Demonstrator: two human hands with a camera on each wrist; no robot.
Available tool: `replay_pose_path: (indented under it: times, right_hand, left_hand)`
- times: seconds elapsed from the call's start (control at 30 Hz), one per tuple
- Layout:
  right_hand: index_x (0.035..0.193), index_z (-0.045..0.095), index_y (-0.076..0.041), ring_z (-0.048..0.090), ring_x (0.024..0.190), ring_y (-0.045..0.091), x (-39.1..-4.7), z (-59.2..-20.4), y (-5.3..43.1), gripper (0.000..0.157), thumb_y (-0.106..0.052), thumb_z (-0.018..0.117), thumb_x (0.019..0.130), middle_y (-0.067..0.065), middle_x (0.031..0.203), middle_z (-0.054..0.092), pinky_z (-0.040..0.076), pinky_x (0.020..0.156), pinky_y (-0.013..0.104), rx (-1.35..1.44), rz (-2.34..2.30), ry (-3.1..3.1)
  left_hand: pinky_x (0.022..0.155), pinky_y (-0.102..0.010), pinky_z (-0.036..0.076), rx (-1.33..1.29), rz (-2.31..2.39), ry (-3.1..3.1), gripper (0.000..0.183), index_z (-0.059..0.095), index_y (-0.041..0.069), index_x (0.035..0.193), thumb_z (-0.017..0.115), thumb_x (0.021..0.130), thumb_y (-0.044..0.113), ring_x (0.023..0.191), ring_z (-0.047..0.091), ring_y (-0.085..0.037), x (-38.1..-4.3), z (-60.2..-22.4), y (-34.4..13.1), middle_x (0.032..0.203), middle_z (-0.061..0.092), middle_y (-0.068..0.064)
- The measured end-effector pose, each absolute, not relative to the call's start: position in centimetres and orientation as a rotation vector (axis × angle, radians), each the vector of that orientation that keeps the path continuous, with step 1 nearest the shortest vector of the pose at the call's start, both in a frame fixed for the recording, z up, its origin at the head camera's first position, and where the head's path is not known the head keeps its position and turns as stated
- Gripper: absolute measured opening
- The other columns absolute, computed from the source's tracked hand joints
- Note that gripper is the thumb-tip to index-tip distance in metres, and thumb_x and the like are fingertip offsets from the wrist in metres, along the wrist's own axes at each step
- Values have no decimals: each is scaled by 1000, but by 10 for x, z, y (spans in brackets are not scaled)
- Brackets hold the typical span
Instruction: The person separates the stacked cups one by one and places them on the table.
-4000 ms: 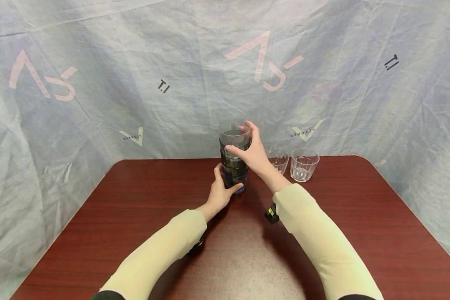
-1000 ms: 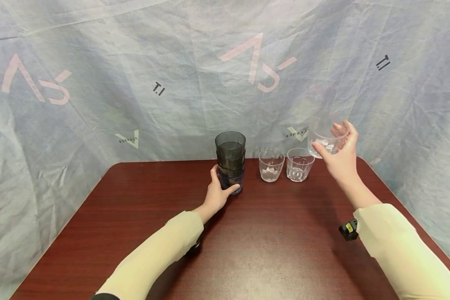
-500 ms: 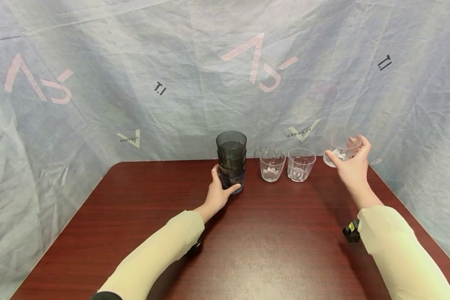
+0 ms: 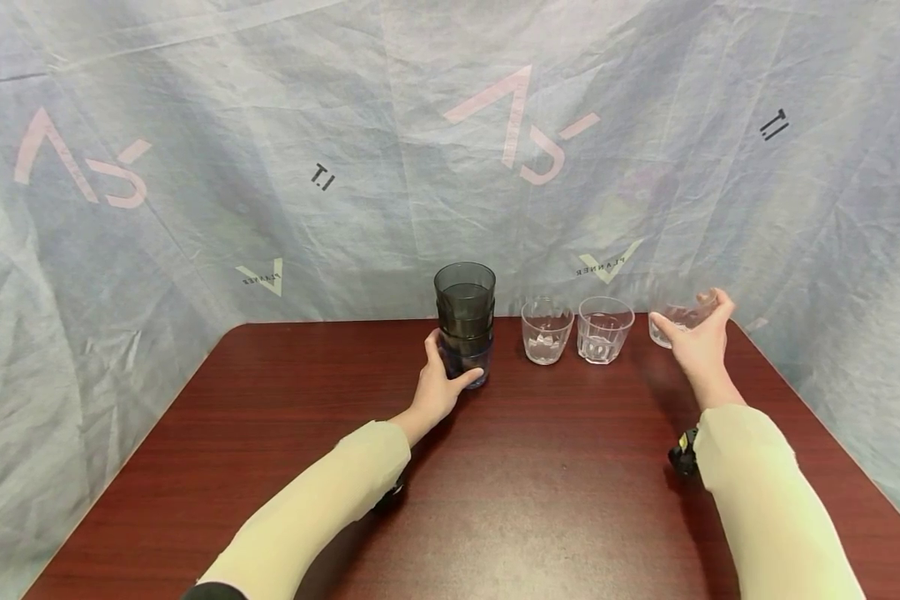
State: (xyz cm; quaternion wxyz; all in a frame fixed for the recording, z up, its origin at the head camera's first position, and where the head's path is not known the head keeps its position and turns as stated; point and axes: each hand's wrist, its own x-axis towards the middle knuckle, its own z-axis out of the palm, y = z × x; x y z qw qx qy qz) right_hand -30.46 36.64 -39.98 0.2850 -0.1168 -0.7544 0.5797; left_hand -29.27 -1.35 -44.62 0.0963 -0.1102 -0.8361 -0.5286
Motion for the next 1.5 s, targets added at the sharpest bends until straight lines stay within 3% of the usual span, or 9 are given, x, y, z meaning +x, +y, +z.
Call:
replay_pose_path:
  times: [0.13, 0.23, 0.63, 0.97, 1.13, 1.37, 1.5]
  right_hand:
    - [145, 11, -17, 26, 138, 12, -305, -405, 367, 85, -3, 70, 86, -3, 138, 29, 27, 103, 13, -324, 1592, -2028]
    - [147, 8, -16, 23, 140, 13, -305, -411, 368, 87, -6, 70, 88, 9, 147, 26, 25, 103, 12, -349, 1596, -2066]
    - [147, 5, -9, 30, 133, 17, -303, -424, 370, 86, -17, 70, 90, 21, 148, 21, 30, 94, 9, -356, 1539, -2201]
    - [148, 5, -9, 30, 129, 25, -304, -429, 373, 88, -23, 70, 90, 21, 150, 20, 32, 96, 16, -397, 1527, -2224]
    - [148, 1, -6, 30, 128, 31, -305, -428, 372, 91, -28, 68, 91, 24, 151, 19, 32, 100, 27, -419, 1507, -2276]
    - [147, 4, -3, 37, 115, 25, -310, -432, 372, 90, -27, 70, 90, 22, 145, 23, 33, 84, 16, -417, 1454, -2307]
    - [147, 6, -3, 38, 113, 23, -312, -434, 372, 89, -24, 71, 89, 20, 142, 25, 33, 83, 16, -415, 1429, -2302]
  left_hand:
    - [103, -45, 38, -331, -1569, -2476, 90, 14, 22, 150, 77, 86, 29, 130, 44, -25, -292, -445, -13, 143, 45, -14]
    - [103, -45, 38, -331, -1568, -2483, 90, 14, 22, 150, 77, 86, 29, 130, 44, -25, -292, -445, -12, 143, 45, -14]
    - [104, -44, 37, -300, -1584, -2492, 90, 15, 22, 150, 77, 85, 27, 131, 43, -25, -291, -443, -10, 144, 44, -14]
    - [104, -44, 36, -290, -1592, -2492, 90, 15, 22, 150, 77, 86, 26, 132, 43, -25, -290, -442, -10, 145, 43, -13]
    - [104, -45, 36, -295, -1601, -2490, 90, 14, 22, 150, 77, 86, 26, 132, 43, -25, -290, -442, -11, 145, 43, -13]
    - [105, -43, 36, -302, -1597, -2492, 90, 14, 22, 150, 77, 86, 26, 132, 42, -23, -290, -442, -13, 145, 43, -13]
    - [105, -44, 36, -311, -1595, -2488, 90, 14, 22, 150, 77, 86, 26, 132, 42, -24, -290, -441, -14, 145, 43, -13]
